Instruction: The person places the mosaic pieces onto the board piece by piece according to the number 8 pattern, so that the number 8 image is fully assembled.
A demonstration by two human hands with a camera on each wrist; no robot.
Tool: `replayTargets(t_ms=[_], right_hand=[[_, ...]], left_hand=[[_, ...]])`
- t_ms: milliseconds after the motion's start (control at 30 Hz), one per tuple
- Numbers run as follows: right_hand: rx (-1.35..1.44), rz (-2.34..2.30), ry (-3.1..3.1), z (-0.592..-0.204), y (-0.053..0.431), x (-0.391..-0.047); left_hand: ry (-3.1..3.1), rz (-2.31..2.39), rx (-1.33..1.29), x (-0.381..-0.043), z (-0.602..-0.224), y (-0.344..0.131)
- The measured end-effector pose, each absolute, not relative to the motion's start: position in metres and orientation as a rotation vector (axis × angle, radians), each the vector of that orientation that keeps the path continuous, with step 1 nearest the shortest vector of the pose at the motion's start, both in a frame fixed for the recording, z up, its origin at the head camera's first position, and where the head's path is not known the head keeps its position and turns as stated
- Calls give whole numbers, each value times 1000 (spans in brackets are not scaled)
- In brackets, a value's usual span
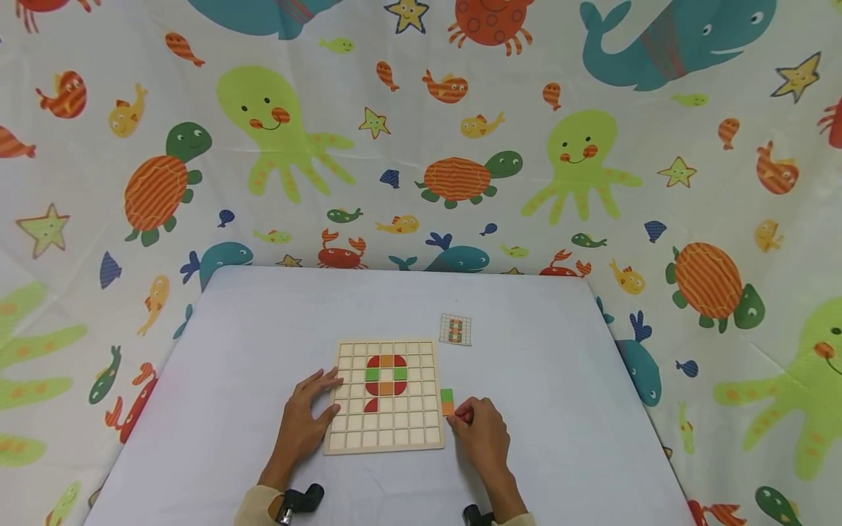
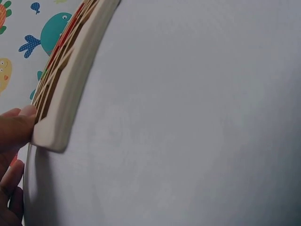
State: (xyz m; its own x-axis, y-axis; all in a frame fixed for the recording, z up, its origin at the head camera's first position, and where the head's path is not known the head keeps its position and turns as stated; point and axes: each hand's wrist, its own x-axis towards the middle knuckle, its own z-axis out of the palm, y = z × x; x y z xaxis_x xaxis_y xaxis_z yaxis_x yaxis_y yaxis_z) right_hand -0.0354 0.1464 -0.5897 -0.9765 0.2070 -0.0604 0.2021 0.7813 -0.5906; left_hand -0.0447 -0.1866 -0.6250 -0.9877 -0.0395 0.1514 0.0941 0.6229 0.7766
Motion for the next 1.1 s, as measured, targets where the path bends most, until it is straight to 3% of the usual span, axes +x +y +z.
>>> replayTargets(t_ms=[1100], right_hand=[[-366, 973, -2920, -584, 136, -44]], left_hand=[[-2673, -1310, -49, -43, -622, -184]])
